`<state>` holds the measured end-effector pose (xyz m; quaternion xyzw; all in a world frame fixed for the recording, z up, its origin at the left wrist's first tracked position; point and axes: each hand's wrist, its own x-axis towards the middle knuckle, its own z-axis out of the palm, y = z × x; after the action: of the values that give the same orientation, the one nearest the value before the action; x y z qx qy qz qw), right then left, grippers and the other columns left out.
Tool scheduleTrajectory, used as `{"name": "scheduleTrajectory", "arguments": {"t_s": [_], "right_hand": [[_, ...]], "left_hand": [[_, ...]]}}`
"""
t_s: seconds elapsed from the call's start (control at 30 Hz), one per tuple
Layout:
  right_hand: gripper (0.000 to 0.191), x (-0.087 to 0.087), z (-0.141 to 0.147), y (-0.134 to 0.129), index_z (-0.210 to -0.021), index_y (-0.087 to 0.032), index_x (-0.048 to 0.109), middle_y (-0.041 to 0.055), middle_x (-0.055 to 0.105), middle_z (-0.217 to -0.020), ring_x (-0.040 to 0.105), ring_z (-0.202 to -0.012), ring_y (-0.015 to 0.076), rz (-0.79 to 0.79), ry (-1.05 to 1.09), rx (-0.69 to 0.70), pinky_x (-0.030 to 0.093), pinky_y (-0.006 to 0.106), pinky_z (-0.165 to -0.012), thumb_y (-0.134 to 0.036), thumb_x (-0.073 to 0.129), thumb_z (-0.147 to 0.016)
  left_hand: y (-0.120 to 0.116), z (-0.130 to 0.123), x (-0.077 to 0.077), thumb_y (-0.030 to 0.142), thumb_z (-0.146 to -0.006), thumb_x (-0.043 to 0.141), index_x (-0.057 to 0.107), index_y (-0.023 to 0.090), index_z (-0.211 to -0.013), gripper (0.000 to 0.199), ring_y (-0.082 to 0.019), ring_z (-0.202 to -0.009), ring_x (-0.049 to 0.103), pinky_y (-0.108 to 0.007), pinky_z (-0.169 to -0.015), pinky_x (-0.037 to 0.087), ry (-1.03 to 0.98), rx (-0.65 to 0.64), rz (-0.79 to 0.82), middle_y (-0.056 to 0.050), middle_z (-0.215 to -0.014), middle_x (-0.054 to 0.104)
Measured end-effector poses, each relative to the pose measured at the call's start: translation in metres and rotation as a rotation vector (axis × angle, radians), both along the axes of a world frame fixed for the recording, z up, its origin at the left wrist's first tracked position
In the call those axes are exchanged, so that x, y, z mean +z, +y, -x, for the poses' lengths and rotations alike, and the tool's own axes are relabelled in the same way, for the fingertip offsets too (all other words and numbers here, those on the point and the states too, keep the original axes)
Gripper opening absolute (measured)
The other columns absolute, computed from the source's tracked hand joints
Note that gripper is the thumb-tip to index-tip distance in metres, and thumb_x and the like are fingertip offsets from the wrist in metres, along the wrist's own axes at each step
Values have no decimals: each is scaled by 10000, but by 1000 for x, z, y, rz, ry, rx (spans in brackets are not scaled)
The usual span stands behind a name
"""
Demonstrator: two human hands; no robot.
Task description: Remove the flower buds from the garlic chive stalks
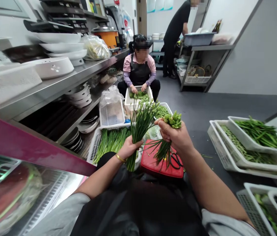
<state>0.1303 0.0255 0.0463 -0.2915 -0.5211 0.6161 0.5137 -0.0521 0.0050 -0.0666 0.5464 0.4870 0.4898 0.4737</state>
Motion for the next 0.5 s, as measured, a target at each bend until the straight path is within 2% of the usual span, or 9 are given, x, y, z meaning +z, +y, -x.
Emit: {"name": "scheduleTrajectory", "arguments": {"t_s": [0.07, 0.23, 0.37, 0.5], "right_hand": [[421, 4, 4, 4, -758, -139, 655, -100, 312, -426, 256, -353, 21, -12, -32, -40, 168, 183, -331, -490, 826, -599], [470, 2, 20, 20, -745, -148, 639, -116, 288, -408, 248, -341, 22, 71, -67, -123, 153, 183, -315, -509, 845, -526], [480, -2, 24, 28, -661, -169, 572, -118, 287, -398, 249, -334, 19, 93, 12, -178, 167, 181, -306, -502, 865, -478], [472, -5, 22, 28, -627, -180, 532, -105, 325, -422, 260, -344, 18, 93, 65, -206, 182, 190, -315, -479, 866, -480]], "left_hand": [[-3, 1, -5, 462, -703, 713, 483, 172, -745, 372, -83, -496, 446, -227, -502, 392, 47, 11, -16, 59, -583, 480], [-8, -2, -13, 410, -771, 677, 568, 166, -846, 278, -137, -653, 538, -257, -622, 469, 151, 22, -84, 16, -684, 553], [-11, -4, -16, 375, -795, 664, 606, 169, -954, 266, -181, -777, 590, -291, -719, 497, 227, 21, -97, -15, -774, 615], [-12, -5, -16, 325, -805, 638, 606, 154, -937, 218, -192, -818, 591, -317, -788, 491, 270, 50, -114, -32, -811, 638]]}}
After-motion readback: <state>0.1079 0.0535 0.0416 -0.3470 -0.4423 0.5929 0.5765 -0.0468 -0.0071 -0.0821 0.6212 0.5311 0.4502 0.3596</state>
